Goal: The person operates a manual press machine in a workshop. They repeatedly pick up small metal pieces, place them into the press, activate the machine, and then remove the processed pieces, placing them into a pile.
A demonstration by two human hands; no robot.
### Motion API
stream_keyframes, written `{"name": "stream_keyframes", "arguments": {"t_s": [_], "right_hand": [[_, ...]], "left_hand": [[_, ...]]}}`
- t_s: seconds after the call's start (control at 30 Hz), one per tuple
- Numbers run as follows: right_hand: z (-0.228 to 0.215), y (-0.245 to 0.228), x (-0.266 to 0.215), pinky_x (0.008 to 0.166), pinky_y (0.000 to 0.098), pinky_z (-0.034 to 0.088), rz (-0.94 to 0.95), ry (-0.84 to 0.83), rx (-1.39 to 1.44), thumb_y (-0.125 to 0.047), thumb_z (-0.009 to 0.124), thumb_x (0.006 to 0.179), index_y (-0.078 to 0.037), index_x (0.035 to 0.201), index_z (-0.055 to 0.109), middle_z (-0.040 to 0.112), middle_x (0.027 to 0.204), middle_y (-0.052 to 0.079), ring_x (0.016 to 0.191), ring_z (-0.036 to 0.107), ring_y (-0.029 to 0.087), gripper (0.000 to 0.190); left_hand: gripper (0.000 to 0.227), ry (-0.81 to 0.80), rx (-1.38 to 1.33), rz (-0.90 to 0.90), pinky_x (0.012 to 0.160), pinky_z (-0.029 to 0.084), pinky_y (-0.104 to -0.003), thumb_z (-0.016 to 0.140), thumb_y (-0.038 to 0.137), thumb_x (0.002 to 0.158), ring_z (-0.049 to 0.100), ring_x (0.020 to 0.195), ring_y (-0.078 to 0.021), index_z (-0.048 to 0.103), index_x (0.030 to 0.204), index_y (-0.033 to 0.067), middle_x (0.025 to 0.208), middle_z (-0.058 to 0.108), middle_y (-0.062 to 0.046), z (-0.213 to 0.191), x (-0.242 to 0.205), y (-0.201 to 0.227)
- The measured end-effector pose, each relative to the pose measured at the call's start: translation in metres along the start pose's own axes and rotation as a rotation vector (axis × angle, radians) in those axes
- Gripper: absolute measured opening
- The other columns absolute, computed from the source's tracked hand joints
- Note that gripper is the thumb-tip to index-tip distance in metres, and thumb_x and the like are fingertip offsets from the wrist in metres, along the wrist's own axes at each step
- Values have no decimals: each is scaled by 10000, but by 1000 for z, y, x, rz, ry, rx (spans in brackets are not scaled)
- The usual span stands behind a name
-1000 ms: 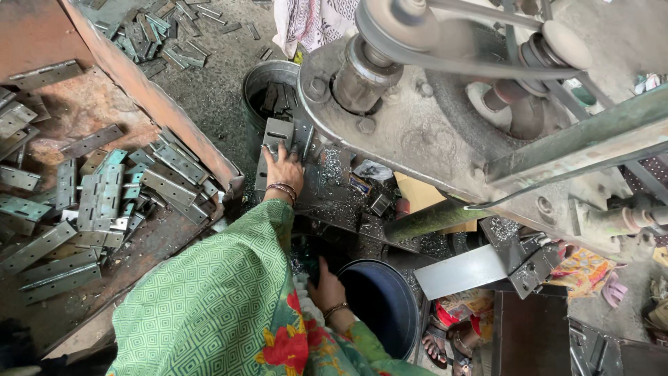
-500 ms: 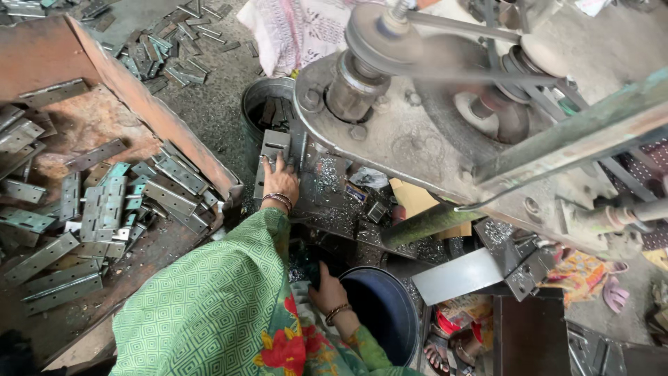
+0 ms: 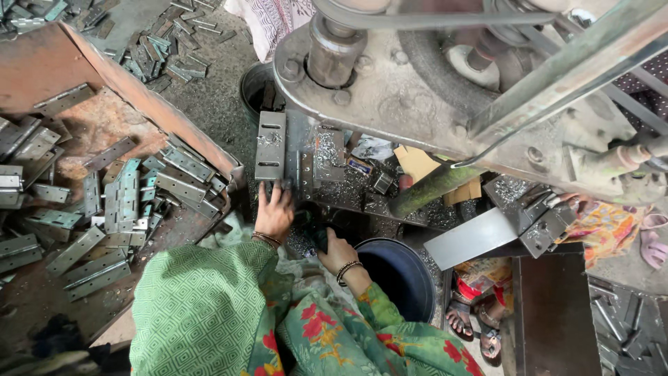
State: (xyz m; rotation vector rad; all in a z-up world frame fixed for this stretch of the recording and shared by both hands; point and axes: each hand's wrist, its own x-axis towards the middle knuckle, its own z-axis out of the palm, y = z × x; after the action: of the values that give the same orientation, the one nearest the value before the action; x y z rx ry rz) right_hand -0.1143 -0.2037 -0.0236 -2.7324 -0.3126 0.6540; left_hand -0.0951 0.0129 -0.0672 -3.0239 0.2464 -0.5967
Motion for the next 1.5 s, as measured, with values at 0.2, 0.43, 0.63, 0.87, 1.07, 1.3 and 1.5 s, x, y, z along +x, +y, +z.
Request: {"name": "stream_keyframes", "arguments": {"t_s": [0.2,0.43,0.63,0.87,1.07,1.3,1.5], "right_hand": [[-3,-1,-5,896,535,566,-14,-3,-1,-329,718,840,-82,1511,348,706,1062,296,994,700,461,805],[-6,12,15,885,525,554,-134,123,30,-460,745,888,-78,1413,509,697,1151,239,1056,683,435,691],[-11,26,83,813,370,590,-174,390,504,-380,763,851,-81,1330,631,770,1062,156,919,755,277,580],[-33,49,124,776,306,548,-266,436,1221,-179,858,876,-4,1097,754,763,961,81,813,678,120,300],[-56,18,95,798,382,569,-324,777,247,-133,802,838,-78,1088,727,727,1048,105,915,691,250,267],[-10,-44,101,991,406,567,-553,624,-36,10,667,882,-78,1306,649,625,1331,150,1186,658,346,433],[-10,-19,45,926,467,550,-407,492,-22,-185,726,827,-50,1431,491,547,1400,227,1229,578,402,662]], "left_hand": [[326,153,-33,60,1167,263,-708,561,238,885,407,1419,-372,752,1089,70,1300,643,-99,-11,14,-10],[171,372,-253,-65,1134,373,-605,676,115,878,545,1226,-318,768,999,37,1193,703,-89,-79,39,-12],[266,436,-694,-446,968,502,-451,720,26,732,623,1060,-316,771,993,16,1102,751,-100,-70,43,-13],[439,134,-1770,-596,804,549,-396,619,16,814,708,1004,-334,802,1203,105,1129,789,-114,-1,73,-32],[551,138,-342,-402,1033,444,-495,754,196,826,502,1240,-294,686,1369,136,1404,644,-19,-33,69,-55],[507,-143,-245,-262,1140,308,-603,626,442,926,401,1419,-309,654,1349,163,1464,529,-28,-32,38,-15],[463,-400,-40,-179,1175,140,-707,435,453,1032,246,1509,-324,644,1320,157,1629,349,-20,-22,58,-10]]}}
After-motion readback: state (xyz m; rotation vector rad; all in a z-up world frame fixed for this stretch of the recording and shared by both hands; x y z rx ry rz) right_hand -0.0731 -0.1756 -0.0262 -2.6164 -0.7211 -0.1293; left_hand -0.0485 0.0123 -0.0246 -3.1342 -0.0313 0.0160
